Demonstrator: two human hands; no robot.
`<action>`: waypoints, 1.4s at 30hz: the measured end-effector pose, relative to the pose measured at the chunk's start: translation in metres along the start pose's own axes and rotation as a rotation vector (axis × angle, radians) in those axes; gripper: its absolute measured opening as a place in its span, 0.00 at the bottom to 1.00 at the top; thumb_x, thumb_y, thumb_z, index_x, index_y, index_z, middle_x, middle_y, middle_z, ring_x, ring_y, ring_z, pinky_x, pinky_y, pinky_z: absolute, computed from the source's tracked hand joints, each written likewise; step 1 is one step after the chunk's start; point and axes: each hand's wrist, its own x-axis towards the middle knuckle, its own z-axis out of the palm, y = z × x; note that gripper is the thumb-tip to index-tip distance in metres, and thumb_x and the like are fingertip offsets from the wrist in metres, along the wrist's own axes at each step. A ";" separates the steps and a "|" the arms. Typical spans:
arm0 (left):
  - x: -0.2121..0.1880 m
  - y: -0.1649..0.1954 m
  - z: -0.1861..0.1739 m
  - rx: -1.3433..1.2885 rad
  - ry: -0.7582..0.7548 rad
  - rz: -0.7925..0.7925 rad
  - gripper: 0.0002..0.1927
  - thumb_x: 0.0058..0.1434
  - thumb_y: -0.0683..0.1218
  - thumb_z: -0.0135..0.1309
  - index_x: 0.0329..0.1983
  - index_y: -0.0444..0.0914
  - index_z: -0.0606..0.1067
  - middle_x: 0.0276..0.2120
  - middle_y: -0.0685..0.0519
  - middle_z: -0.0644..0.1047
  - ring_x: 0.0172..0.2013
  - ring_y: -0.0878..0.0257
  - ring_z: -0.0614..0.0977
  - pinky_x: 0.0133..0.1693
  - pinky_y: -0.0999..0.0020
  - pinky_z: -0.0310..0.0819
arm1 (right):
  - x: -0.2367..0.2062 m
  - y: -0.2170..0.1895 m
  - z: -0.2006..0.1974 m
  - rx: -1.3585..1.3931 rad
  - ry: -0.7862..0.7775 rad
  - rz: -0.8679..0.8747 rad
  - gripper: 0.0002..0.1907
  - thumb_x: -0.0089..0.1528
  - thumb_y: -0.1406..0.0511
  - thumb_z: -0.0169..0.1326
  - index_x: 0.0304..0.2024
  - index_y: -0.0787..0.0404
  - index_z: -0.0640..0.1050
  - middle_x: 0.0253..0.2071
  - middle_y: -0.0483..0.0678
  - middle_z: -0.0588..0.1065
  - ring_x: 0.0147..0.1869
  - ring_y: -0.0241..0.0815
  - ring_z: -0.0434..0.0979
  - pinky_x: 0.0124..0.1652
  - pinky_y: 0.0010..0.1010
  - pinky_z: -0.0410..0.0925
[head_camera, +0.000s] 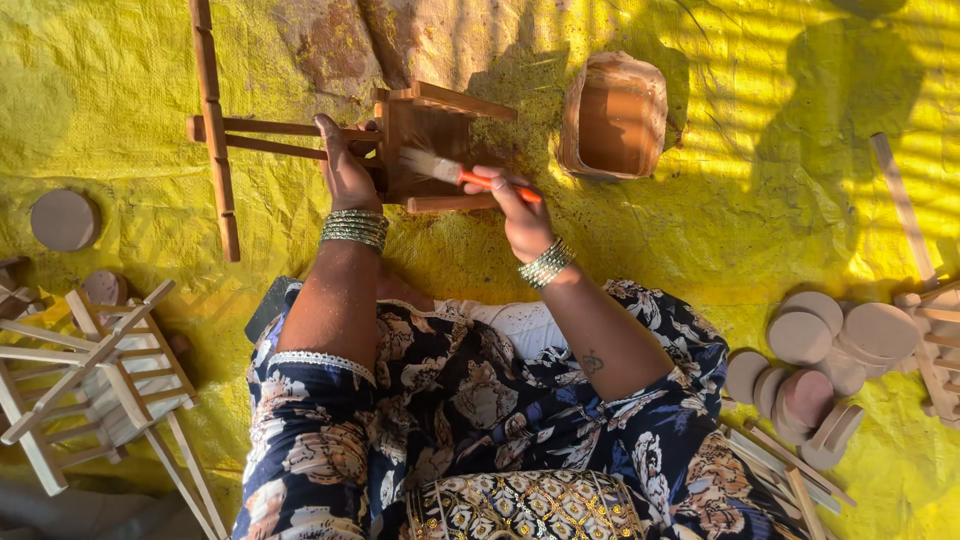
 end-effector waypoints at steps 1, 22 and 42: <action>0.002 -0.002 0.000 0.003 0.023 -0.018 0.38 0.64 0.72 0.44 0.57 0.36 0.69 0.40 0.42 0.82 0.39 0.58 0.80 0.42 0.62 0.78 | 0.006 0.003 -0.004 -0.033 0.041 0.026 0.17 0.72 0.61 0.48 0.57 0.67 0.77 0.49 0.51 0.82 0.54 0.40 0.83 0.61 0.34 0.70; -0.002 -0.025 0.010 -0.001 -0.053 0.125 0.28 0.69 0.64 0.47 0.44 0.33 0.73 0.39 0.46 0.81 0.36 0.61 0.81 0.35 0.66 0.78 | 0.030 0.000 -0.040 -0.098 0.342 0.192 0.16 0.70 0.61 0.51 0.52 0.65 0.81 0.41 0.51 0.84 0.50 0.36 0.80 0.57 0.33 0.67; -0.004 -0.040 0.019 0.061 -0.091 0.147 0.29 0.69 0.64 0.49 0.43 0.33 0.77 0.38 0.49 0.82 0.35 0.63 0.80 0.38 0.69 0.77 | 0.026 0.005 -0.018 -0.052 0.372 0.045 0.17 0.71 0.62 0.49 0.56 0.68 0.77 0.47 0.53 0.82 0.54 0.42 0.81 0.60 0.36 0.70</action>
